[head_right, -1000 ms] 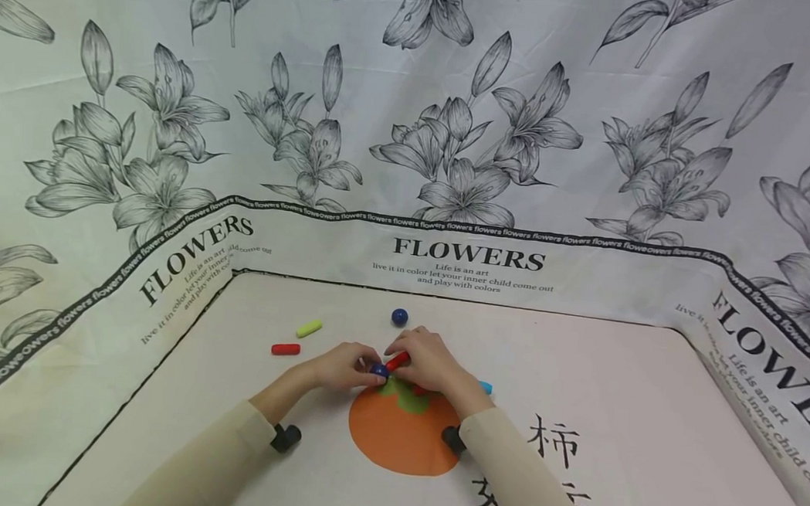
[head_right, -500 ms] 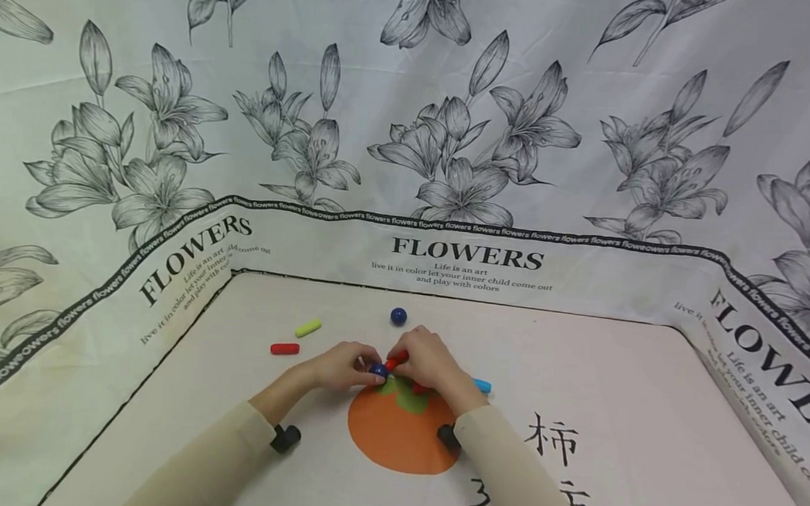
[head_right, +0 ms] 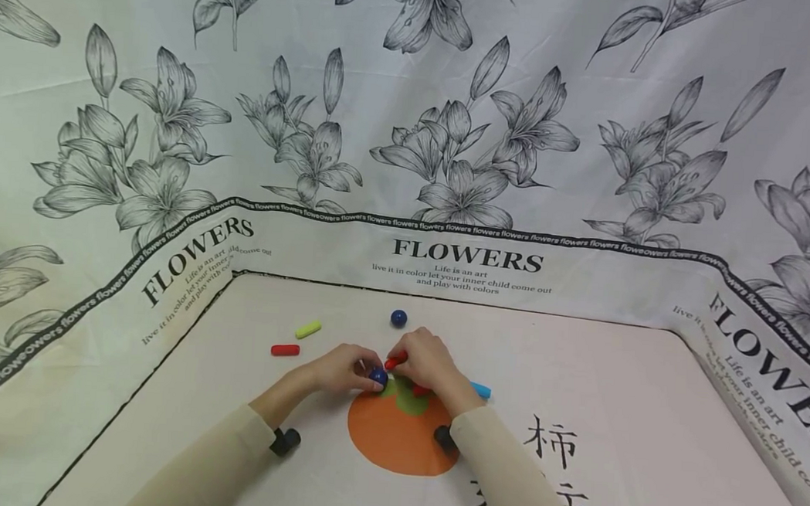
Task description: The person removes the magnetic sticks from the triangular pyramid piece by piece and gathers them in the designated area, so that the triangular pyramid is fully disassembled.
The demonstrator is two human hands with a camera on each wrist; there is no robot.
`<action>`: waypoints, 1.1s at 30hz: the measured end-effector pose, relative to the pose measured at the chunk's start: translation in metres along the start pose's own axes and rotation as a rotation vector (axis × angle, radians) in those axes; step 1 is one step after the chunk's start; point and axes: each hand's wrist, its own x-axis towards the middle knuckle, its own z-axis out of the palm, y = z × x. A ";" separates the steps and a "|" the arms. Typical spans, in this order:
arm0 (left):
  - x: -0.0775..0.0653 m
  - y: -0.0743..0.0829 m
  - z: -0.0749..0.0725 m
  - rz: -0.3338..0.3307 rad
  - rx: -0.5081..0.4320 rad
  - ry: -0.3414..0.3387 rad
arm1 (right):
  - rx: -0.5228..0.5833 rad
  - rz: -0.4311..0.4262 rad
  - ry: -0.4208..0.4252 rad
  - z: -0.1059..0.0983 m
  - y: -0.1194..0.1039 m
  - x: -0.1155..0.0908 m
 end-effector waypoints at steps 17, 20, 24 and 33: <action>0.011 -0.008 -0.019 -0.011 0.010 0.081 | -0.004 -0.025 -0.022 -0.001 0.004 0.000; 0.013 -0.009 -0.026 -0.028 0.001 0.100 | 0.001 -0.036 -0.021 -0.002 0.005 -0.001; 0.018 -0.012 -0.032 -0.053 0.006 0.132 | 0.005 -0.063 -0.023 -0.003 0.007 -0.001; 0.047 -0.016 -0.036 -0.120 0.044 0.253 | 0.043 -0.061 -0.033 -0.004 0.010 -0.005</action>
